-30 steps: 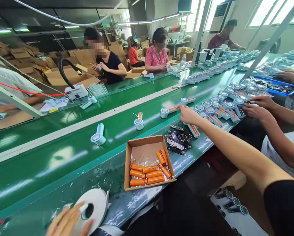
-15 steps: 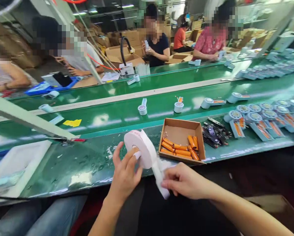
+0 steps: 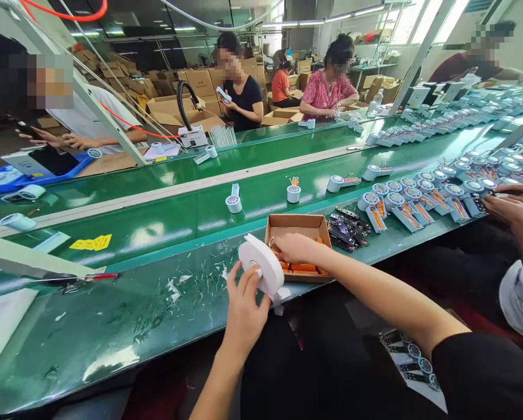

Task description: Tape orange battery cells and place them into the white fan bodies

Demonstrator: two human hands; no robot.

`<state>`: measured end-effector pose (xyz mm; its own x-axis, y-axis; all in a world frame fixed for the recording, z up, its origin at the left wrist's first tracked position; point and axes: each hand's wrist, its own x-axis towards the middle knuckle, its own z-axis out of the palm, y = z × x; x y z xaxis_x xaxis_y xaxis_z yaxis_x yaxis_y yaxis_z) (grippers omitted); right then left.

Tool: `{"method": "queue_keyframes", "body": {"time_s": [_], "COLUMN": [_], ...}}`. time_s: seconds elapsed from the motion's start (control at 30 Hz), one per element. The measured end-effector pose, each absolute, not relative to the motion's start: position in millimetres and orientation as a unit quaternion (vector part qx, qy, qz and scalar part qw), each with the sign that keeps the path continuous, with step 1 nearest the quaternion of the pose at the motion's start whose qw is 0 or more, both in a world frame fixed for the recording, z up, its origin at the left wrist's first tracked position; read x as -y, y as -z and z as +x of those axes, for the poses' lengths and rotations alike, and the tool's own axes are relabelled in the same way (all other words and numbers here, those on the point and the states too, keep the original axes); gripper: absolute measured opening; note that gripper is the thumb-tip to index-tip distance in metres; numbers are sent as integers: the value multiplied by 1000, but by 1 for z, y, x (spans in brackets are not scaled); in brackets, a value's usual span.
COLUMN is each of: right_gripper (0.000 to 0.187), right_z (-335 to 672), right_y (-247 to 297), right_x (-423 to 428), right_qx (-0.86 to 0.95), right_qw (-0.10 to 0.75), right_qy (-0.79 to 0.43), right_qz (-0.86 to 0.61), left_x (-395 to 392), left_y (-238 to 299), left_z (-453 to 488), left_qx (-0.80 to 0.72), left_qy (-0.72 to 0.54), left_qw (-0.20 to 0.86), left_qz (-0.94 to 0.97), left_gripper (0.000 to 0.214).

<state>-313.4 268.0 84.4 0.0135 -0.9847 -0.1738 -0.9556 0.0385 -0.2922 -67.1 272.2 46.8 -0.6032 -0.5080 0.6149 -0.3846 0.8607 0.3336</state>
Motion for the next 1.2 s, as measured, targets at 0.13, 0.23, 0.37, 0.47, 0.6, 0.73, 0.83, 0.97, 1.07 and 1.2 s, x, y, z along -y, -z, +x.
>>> {"method": "queue_keyframes", "body": {"time_s": [0.13, 0.23, 0.37, 0.47, 0.6, 0.73, 0.83, 0.97, 1.07, 1.2], "right_gripper": [20, 21, 33, 45, 33, 28, 32, 34, 36, 22], "right_z": [-321, -331, -338, -348, -368, -379, -374, -352, -335, -328], "right_y": [-69, -70, -78, -83, -80, -73, -69, -63, -58, -59], "right_x": [-257, -257, -262, -272, -291, -307, -311, -304, -298, -293], "right_qx": [-680, -665, -668, -666, -651, -642, -644, -660, -635, -604], "right_qw": [211, 256, 273, 287, 315, 318, 296, 238, 212, 163], "right_qy": [37, 40, 65, 82, 95, 227, 316, 176, 169, 170], "right_qz": [-701, -701, -690, -683, -684, -660, -631, -691, -723, -762], "left_x": [-279, -280, -279, -278, -277, -278, -278, -275, -275, -277], "left_y": [-44, -42, -41, -41, -39, -37, -37, -39, -39, -40], "left_z": [-69, -66, -66, -62, -52, -50, -53, -57, -57, -55], "left_qx": [902, 902, 906, 908, 909, 912, 919, 924, 926, 927], "left_qy": [87, 85, 81, 77, 76, 73, 66, 60, 55, 48], "left_qw": [341, 335, 330, 326, 318, 305, 294, 282, 274, 273], "left_qz": [252, 258, 253, 254, 259, 264, 255, 250, 254, 252], "left_gripper": [38, 37, 39, 39, 37, 37, 37, 38, 39, 38]}}
